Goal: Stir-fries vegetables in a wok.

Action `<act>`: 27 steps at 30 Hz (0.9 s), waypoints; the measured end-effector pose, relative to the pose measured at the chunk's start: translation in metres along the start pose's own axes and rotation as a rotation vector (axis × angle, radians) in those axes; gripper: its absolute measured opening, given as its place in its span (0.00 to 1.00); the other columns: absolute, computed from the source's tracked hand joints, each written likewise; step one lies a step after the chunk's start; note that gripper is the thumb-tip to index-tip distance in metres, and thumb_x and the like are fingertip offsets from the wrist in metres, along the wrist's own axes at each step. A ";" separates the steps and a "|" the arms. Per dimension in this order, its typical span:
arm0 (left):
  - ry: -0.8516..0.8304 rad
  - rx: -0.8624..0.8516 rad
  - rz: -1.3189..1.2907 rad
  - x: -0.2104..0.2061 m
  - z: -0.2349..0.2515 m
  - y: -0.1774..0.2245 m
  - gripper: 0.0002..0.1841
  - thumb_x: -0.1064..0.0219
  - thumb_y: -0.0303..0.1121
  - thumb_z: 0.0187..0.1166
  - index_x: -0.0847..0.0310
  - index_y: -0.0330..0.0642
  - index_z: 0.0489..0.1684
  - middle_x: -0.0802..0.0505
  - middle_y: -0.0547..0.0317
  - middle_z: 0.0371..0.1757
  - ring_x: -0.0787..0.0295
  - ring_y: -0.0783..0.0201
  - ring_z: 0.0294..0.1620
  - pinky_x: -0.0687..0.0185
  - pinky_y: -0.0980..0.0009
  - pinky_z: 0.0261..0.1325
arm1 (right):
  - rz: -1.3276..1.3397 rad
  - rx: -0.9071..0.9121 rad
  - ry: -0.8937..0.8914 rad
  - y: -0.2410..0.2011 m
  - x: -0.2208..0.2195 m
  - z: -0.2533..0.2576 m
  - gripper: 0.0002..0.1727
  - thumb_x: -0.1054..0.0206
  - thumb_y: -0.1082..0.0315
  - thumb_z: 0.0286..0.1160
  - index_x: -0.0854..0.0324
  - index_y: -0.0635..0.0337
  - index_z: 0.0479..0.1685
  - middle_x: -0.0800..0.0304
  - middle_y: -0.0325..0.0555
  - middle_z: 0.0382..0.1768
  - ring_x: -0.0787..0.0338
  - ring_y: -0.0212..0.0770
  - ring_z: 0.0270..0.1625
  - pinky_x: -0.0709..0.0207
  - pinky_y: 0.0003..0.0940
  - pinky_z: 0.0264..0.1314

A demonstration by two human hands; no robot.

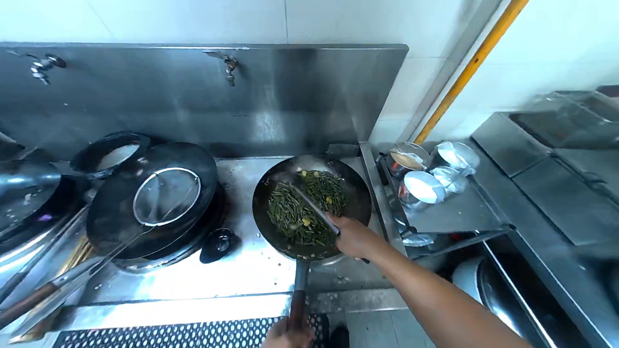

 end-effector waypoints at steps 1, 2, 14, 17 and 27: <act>0.008 0.012 0.029 0.008 0.004 0.001 0.10 0.39 0.27 0.83 0.26 0.39 0.58 0.18 0.59 0.24 0.25 0.68 0.13 0.24 0.72 0.13 | -0.071 0.002 -0.019 0.001 -0.004 -0.014 0.48 0.34 0.68 0.74 0.51 0.31 0.97 0.15 0.59 0.67 0.10 0.59 0.59 0.16 0.64 0.58; 0.014 0.019 0.040 0.015 0.009 0.002 0.09 0.40 0.27 0.82 0.26 0.39 0.56 0.19 0.59 0.24 0.26 0.68 0.13 0.25 0.73 0.13 | -0.130 0.000 -0.034 0.003 -0.009 -0.030 0.49 0.33 0.68 0.73 0.51 0.29 0.97 0.16 0.59 0.70 0.13 0.63 0.67 0.20 0.68 0.65; -0.134 0.035 -0.094 0.006 -0.008 0.004 0.10 0.39 0.26 0.84 0.31 0.37 0.57 0.18 0.57 0.25 0.22 0.66 0.15 0.21 0.71 0.16 | -0.250 -0.198 0.031 0.043 -0.002 -0.204 0.46 0.36 0.63 0.75 0.51 0.17 0.94 0.06 0.56 0.46 0.08 0.61 0.46 0.18 0.67 0.51; -0.104 0.023 -0.118 0.007 0.011 0.001 0.11 0.39 0.25 0.83 0.32 0.36 0.58 0.19 0.56 0.24 0.22 0.65 0.14 0.21 0.71 0.16 | -0.315 -0.257 -0.025 0.040 -0.011 -0.163 0.48 0.35 0.65 0.74 0.50 0.15 0.94 0.07 0.56 0.53 0.08 0.63 0.55 0.18 0.67 0.56; -0.014 0.011 -0.148 -0.029 0.026 -0.014 0.17 0.36 0.26 0.83 0.32 0.38 0.67 0.16 0.55 0.32 0.18 0.63 0.20 0.14 0.66 0.23 | -0.237 -0.131 0.171 0.105 0.034 -0.083 0.42 0.38 0.61 0.80 0.48 0.20 0.94 0.08 0.57 0.53 0.08 0.61 0.53 0.18 0.66 0.58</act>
Point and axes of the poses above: each hand's wrist, its own z-axis towards the middle knuckle, its own x-axis out of the back of the hand, y = z × x, the point moved 3 cm from there along z, towards the middle knuckle
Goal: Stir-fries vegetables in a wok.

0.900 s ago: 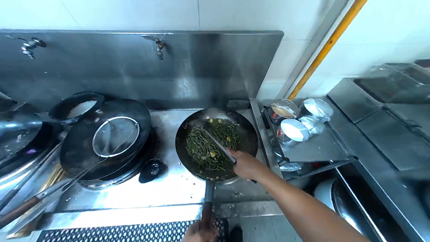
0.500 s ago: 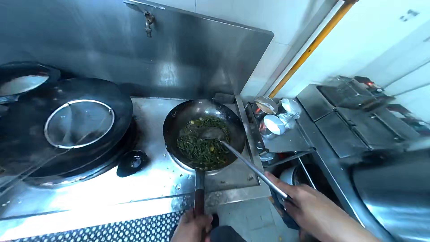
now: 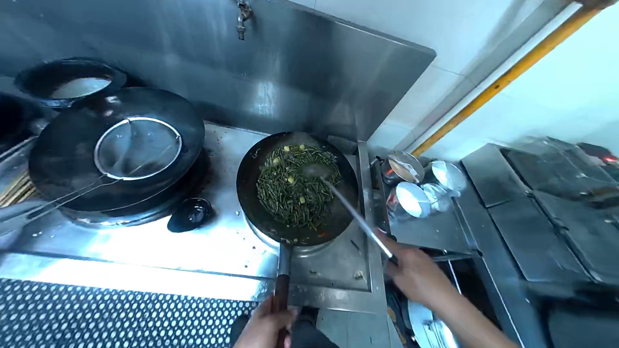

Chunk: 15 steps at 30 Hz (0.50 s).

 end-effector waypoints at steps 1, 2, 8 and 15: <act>0.009 -0.008 0.000 -0.011 -0.004 -0.004 0.17 0.37 0.26 0.83 0.32 0.37 0.67 0.17 0.56 0.31 0.20 0.65 0.18 0.17 0.69 0.20 | -0.002 0.019 0.034 0.012 0.011 0.013 0.41 0.39 0.61 0.81 0.48 0.21 0.95 0.08 0.57 0.52 0.08 0.61 0.53 0.18 0.66 0.58; 0.012 -0.012 -0.004 -0.022 -0.006 -0.008 0.17 0.37 0.27 0.83 0.32 0.37 0.67 0.18 0.58 0.29 0.21 0.66 0.17 0.19 0.70 0.18 | -0.005 0.039 0.062 0.023 0.018 0.032 0.40 0.39 0.61 0.83 0.48 0.23 0.95 0.08 0.58 0.50 0.08 0.61 0.51 0.18 0.66 0.57; 0.133 -0.028 -0.031 -0.060 -0.010 -0.015 0.14 0.38 0.26 0.83 0.30 0.38 0.64 0.20 0.60 0.25 0.24 0.68 0.14 0.22 0.71 0.14 | 0.548 0.094 -0.229 0.023 -0.031 0.107 0.44 0.36 0.66 0.81 0.50 0.30 0.97 0.13 0.53 0.49 0.14 0.44 0.29 0.16 0.44 0.31; 0.096 -0.017 -0.045 -0.071 -0.012 -0.010 0.11 0.39 0.27 0.85 0.29 0.38 0.60 0.20 0.60 0.23 0.21 0.67 0.15 0.18 0.71 0.17 | 0.734 0.176 -0.480 0.037 -0.012 0.041 0.43 0.39 0.67 0.83 0.52 0.32 0.97 0.20 0.46 0.31 0.23 0.37 0.17 0.24 0.34 0.18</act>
Point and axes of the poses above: each hand's wrist, its own z-axis towards the middle knuckle, its own x-axis out of the back of the hand, y = z × x, the point moved 3 cm from there along z, towards the middle knuckle
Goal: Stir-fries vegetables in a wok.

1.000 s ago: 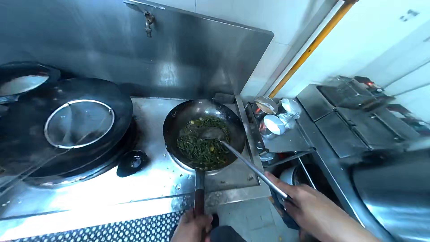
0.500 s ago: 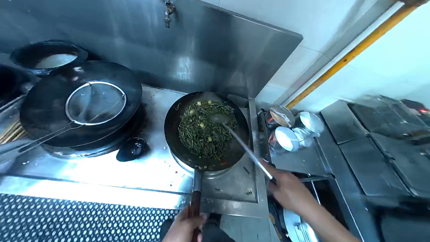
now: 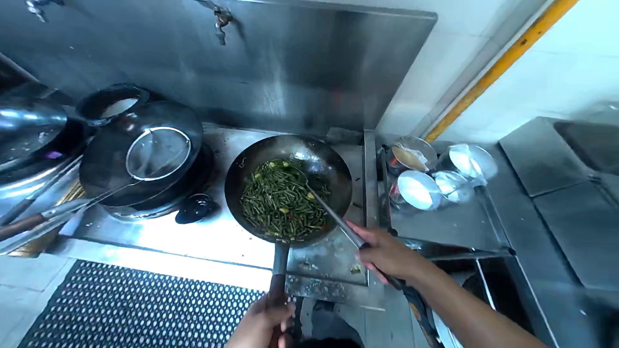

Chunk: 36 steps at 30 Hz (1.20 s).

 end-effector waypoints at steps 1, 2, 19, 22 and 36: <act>-0.016 0.028 -0.007 0.001 0.003 -0.001 0.09 0.38 0.30 0.87 0.28 0.39 0.57 0.20 0.59 0.22 0.21 0.66 0.15 0.16 0.70 0.18 | -0.207 -0.024 0.055 -0.005 0.000 -0.018 0.43 0.38 0.65 0.83 0.51 0.27 0.96 0.16 0.49 0.37 0.19 0.40 0.21 0.20 0.39 0.23; -0.018 0.051 -0.021 0.004 0.008 0.000 0.07 0.38 0.32 0.87 0.26 0.40 0.54 0.20 0.59 0.22 0.21 0.66 0.14 0.16 0.70 0.18 | -0.406 -0.052 0.113 -0.013 -0.003 -0.036 0.43 0.38 0.63 0.82 0.51 0.22 0.96 0.12 0.50 0.45 0.14 0.44 0.29 0.16 0.45 0.32; -0.020 -0.036 0.266 0.081 -0.071 -0.077 0.17 0.34 0.25 0.77 0.32 0.34 0.61 0.18 0.59 0.23 0.20 0.65 0.15 0.17 0.67 0.17 | -0.700 -0.206 0.277 -0.003 -0.156 -0.102 0.45 0.40 0.67 0.79 0.52 0.21 0.96 0.08 0.57 0.52 0.09 0.62 0.55 0.18 0.63 0.56; -0.004 -0.036 0.189 0.083 -0.064 -0.050 0.13 0.37 0.24 0.79 0.31 0.37 0.58 0.21 0.59 0.21 0.24 0.66 0.12 0.20 0.69 0.14 | -0.683 -0.138 0.270 -0.002 -0.164 -0.141 0.45 0.39 0.66 0.78 0.51 0.22 0.96 0.07 0.56 0.48 0.08 0.61 0.50 0.17 0.64 0.52; -0.046 -0.062 0.281 0.119 -0.061 -0.081 0.18 0.34 0.24 0.77 0.33 0.36 0.62 0.20 0.59 0.22 0.22 0.65 0.13 0.19 0.67 0.15 | -0.708 -0.254 0.344 -0.012 -0.175 -0.111 0.46 0.41 0.67 0.80 0.56 0.21 0.96 0.08 0.57 0.53 0.09 0.61 0.56 0.18 0.62 0.57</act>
Point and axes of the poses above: each hand's wrist, its own z-axis towards the middle knuckle, its own x-axis out of the back of the hand, y = z × x, the point moved 3 cm from there along z, towards the middle knuckle
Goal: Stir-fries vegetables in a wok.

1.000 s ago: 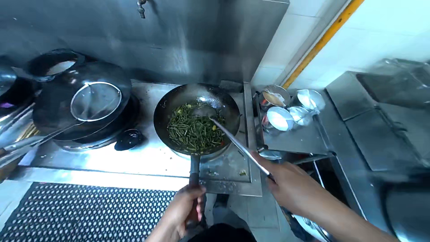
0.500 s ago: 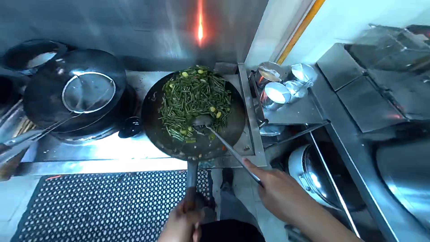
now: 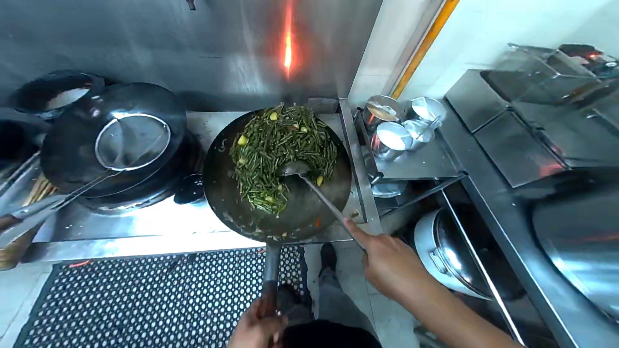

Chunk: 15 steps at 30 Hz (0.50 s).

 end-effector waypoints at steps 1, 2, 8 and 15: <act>-0.008 0.003 -0.027 -0.001 0.006 0.012 0.17 0.35 0.24 0.78 0.33 0.37 0.62 0.21 0.58 0.22 0.23 0.65 0.12 0.20 0.68 0.14 | 0.015 0.014 -0.014 0.004 0.002 -0.015 0.45 0.41 0.67 0.80 0.55 0.21 0.96 0.08 0.57 0.52 0.09 0.61 0.56 0.18 0.63 0.57; -0.018 0.001 -0.083 -0.006 0.016 0.029 0.15 0.37 0.23 0.79 0.32 0.37 0.60 0.22 0.58 0.21 0.24 0.66 0.11 0.21 0.69 0.12 | 0.033 0.032 -0.022 0.010 0.005 -0.030 0.45 0.40 0.66 0.79 0.53 0.21 0.96 0.08 0.57 0.51 0.09 0.61 0.54 0.18 0.63 0.55; -0.052 0.029 -0.289 -0.031 0.057 0.089 0.06 0.41 0.23 0.83 0.31 0.39 0.50 0.25 0.59 0.19 0.26 0.69 0.10 0.22 0.73 0.11 | 0.017 0.025 -0.115 0.013 0.023 -0.049 0.45 0.38 0.64 0.77 0.50 0.15 0.94 0.09 0.52 0.54 0.10 0.57 0.55 0.18 0.62 0.56; -0.035 -0.023 -0.041 0.006 0.004 -0.010 0.19 0.35 0.22 0.76 0.34 0.35 0.63 0.19 0.60 0.21 0.22 0.66 0.13 0.19 0.69 0.15 | 0.007 0.021 0.033 -0.018 -0.011 0.016 0.45 0.41 0.67 0.80 0.53 0.20 0.96 0.08 0.57 0.53 0.09 0.62 0.56 0.18 0.63 0.56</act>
Point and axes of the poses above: each hand's wrist, its own z-axis towards the middle knuckle, its own x-axis out of the back of the hand, y = z × x, the point moved 3 cm from there along z, towards the middle knuckle
